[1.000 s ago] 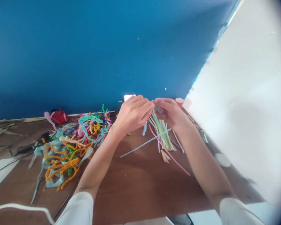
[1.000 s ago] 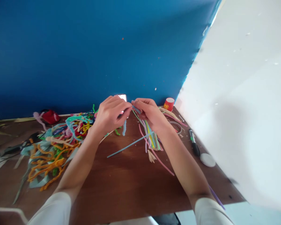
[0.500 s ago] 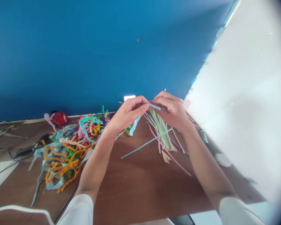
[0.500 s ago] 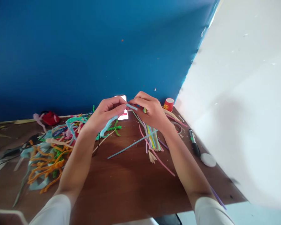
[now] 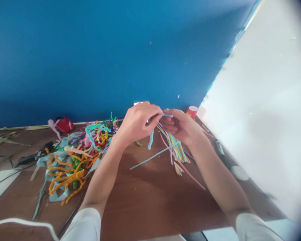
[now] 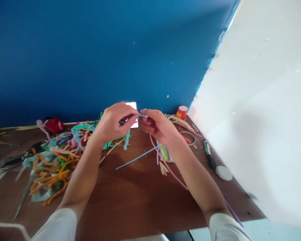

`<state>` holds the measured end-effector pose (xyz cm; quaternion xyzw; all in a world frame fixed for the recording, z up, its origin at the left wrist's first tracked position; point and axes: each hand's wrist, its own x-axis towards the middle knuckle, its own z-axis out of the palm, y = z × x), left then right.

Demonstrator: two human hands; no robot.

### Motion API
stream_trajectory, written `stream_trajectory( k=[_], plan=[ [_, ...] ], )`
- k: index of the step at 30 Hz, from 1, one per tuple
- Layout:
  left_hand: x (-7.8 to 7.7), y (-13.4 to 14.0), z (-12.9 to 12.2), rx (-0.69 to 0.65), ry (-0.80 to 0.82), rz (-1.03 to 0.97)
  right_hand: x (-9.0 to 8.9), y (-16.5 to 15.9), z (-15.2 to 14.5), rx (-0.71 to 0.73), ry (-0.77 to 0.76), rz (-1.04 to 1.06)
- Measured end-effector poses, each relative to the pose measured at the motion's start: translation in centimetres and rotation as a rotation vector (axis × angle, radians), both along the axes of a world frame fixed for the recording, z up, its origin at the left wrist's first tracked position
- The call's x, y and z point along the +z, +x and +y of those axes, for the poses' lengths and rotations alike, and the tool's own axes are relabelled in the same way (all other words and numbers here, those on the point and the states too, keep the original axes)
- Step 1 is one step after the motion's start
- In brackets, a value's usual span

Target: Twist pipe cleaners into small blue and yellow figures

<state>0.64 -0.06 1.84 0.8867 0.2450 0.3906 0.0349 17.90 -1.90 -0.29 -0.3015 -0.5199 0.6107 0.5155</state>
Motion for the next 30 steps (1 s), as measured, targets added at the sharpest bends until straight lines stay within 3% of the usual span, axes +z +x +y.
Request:
stream_trajectory(
  k=[2, 5, 11, 14, 17, 20, 30],
  plan=[
    [-0.3, 0.3, 0.2, 0.038, 0.087, -0.002, 0.0, 0.1, 0.2, -0.001, -0.064, 0.059],
    [-0.5, 0.7, 0.4, 0.057, 0.004, -0.066, -0.1, 0.6, 0.5, -0.186, 0.050, 0.030],
    [-0.2, 0.6, 0.0, -0.039, -0.264, -0.172, 0.5, 1.8, 0.2, -0.511, 0.567, -0.330],
    [-0.3, 0.6, 0.1, -0.126, -0.376, -0.189, 0.9, 2.3, -0.1, -0.549, 0.840, -0.570],
    [-0.4, 0.7, 0.1, -0.127, -0.394, -0.176, 1.0, 2.8, 0.0, -0.584, 0.991, -0.713],
    [-0.2, 1.0, 0.0, -0.073, -0.358, -0.152, 0.8, 2.9, 0.1, -0.603, 1.020, -0.743],
    [-0.2, 1.4, -0.4, -0.009, -0.294, -0.139, 0.7, 2.4, 0.3, -0.525, 0.881, -0.706]
  ],
)
